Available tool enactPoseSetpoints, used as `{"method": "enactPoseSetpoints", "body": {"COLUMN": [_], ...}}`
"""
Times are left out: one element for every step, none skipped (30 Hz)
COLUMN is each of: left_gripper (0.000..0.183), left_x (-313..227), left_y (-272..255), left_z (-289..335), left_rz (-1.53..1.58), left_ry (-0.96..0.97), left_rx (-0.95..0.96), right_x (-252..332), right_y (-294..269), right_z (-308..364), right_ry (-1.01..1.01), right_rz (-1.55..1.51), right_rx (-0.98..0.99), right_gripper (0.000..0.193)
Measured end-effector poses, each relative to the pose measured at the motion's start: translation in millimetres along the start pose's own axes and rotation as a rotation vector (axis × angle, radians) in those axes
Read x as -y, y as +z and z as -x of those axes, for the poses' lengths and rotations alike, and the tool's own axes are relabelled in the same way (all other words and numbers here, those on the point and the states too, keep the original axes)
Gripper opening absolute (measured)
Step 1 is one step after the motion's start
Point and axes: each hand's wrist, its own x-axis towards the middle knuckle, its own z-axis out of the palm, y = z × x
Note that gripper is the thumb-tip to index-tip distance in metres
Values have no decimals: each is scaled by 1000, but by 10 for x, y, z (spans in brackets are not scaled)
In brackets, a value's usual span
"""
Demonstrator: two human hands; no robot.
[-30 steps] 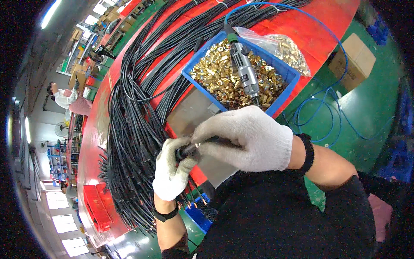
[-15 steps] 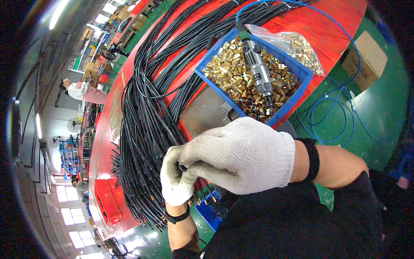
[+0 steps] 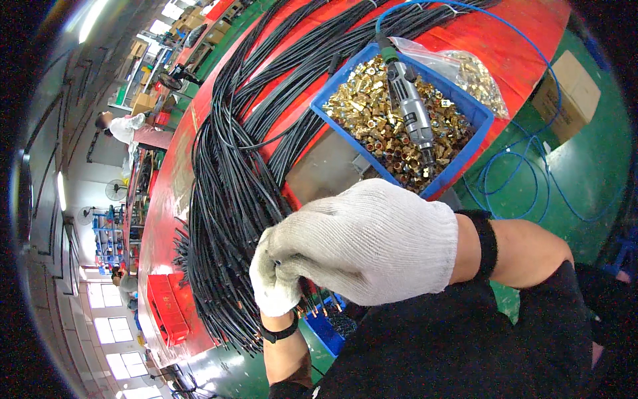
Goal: The recorder is attaching metal connectors to the ends of black electrical cables using a pneumatic crimping tool at a factory workstation.
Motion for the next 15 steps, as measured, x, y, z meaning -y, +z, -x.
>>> {"method": "enactPoseSetpoints", "body": {"left_gripper": [41,41,41,41,40,40,40,40,40,41,42,43,44,45,48], "left_x": [1,4,10,25,40,55,70,70,55,20,-20,-49,-84,-131,-202], "left_y": [-3,-6,-13,-21,-28,-27,-20,-19,-21,-29,-41,-54,-85,-102,-86], "left_z": [-13,-24,-35,-43,-46,-44,-38,-34,-36,-39,-46,-76,-122,-155,-173], "left_rz": [-12,-23,-12,-1,10,21,32,42,37,31,25,-45,-115,-185,-212], "left_ry": [21,42,58,74,90,110,130,151,133,115,97,113,128,144,98], "left_rx": [5,10,17,23,29,19,9,-2,11,24,37,82,126,171,185], "right_x": [-5,-7,-6,-1,4,17,30,44,50,61,66,57,32,10,3], "right_y": [9,16,21,26,30,31,31,27,12,-7,-23,-30,-24,-20,-36], "right_z": [-2,-3,-5,-4,0,4,11,19,30,41,45,56,70,81,92], "right_ry": [-22,-44,-47,-50,-53,-54,-55,-56,-53,-50,-48,-42,-37,-31,-39], "right_rz": [18,37,35,34,33,31,29,26,25,24,22,27,33,38,67], "right_rx": [-3,-7,-13,-18,-24,-16,-9,-2,2,7,11,12,13,14,24], "right_gripper": [25,25,25,24,24,23,23,23,23,23,23,22,22,21,21]}}
